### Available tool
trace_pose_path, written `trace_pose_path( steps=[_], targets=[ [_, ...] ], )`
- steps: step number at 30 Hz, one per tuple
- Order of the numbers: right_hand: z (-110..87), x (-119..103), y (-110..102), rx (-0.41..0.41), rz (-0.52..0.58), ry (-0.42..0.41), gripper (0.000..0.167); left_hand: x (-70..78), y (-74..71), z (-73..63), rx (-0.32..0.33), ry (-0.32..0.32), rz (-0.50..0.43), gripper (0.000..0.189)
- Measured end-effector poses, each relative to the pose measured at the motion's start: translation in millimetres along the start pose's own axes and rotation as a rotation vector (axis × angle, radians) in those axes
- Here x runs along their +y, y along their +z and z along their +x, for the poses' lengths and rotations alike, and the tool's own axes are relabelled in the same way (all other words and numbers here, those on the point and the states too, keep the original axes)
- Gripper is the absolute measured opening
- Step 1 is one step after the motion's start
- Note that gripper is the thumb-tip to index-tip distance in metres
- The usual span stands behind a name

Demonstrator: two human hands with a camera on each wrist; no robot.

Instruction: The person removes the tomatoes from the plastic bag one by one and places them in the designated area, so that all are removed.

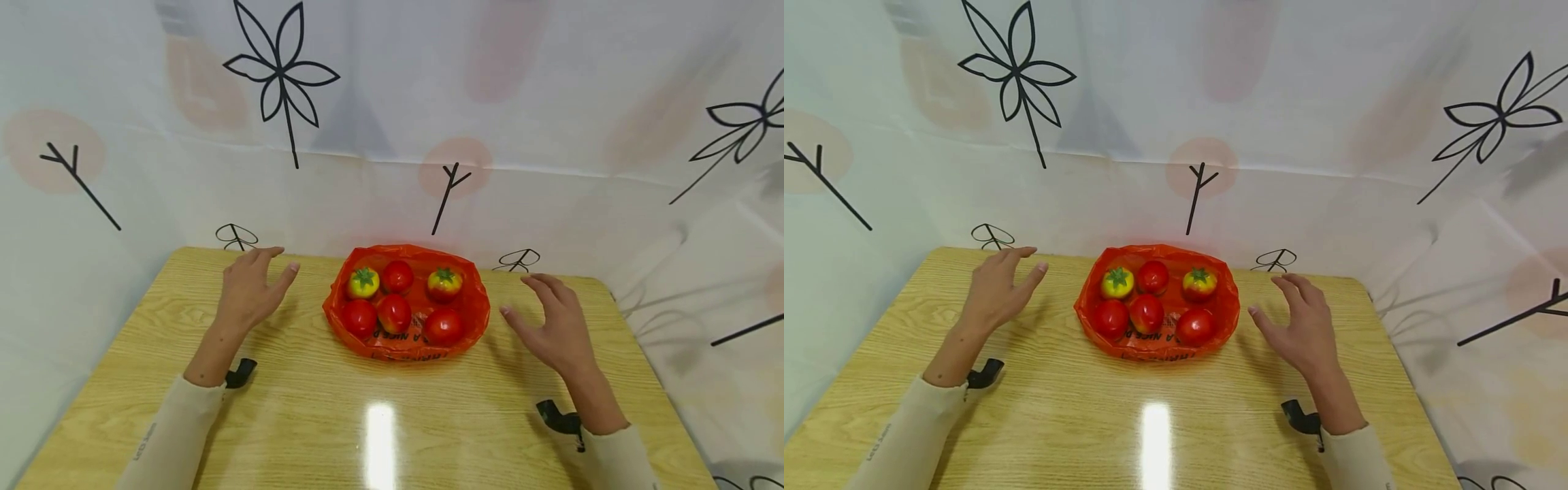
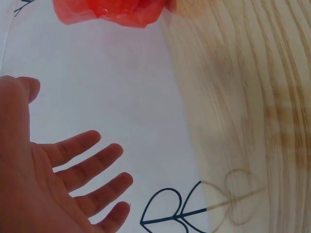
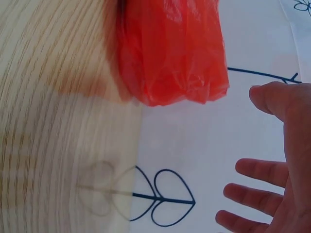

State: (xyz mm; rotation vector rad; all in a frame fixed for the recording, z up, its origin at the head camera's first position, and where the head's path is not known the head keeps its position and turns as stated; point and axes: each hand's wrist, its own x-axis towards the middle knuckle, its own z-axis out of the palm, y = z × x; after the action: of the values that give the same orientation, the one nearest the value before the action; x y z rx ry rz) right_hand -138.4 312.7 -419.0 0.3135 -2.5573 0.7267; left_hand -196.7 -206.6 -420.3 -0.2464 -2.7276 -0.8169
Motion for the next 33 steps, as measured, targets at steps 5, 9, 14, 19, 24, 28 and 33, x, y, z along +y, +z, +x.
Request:
trace_pose_path(
  steps=[5,9,14,19,24,28,33],
  targets=[
    [1.0,-7.5,2.2,0.017,0.014,-0.046,0.060,8.6,0.8,0.2,-0.023,0.010,-0.023,0.062],
    [1.3,-14.4,1.8,0.005,0.013,-0.059,0.061,14.4,2.6,0.4,-0.034,0.024,-0.028,0.062],
    [0.9,-22.5,3.6,-0.017,0.026,-0.070,0.060,22.2,5.3,0.8,-0.038,0.037,-0.018,0.062],
    [1.6,-30.3,8.1,-0.027,0.034,-0.100,0.058,30.4,7.8,3.1,-0.046,0.046,-0.026,0.062],
    [3.2,-41.0,10.2,-0.037,0.025,-0.121,0.062,38.4,9.5,5.2,-0.059,0.054,-0.027,0.063],
    [5.8,-50.2,12.9,-0.042,0.026,-0.142,0.062,42.4,11.9,5.1,-0.065,0.056,-0.016,0.062],
    [6.6,-59.2,21.0,-0.058,0.035,-0.183,0.060,47.1,17.7,5.8,-0.079,0.071,-0.009,0.062]
  ],
)
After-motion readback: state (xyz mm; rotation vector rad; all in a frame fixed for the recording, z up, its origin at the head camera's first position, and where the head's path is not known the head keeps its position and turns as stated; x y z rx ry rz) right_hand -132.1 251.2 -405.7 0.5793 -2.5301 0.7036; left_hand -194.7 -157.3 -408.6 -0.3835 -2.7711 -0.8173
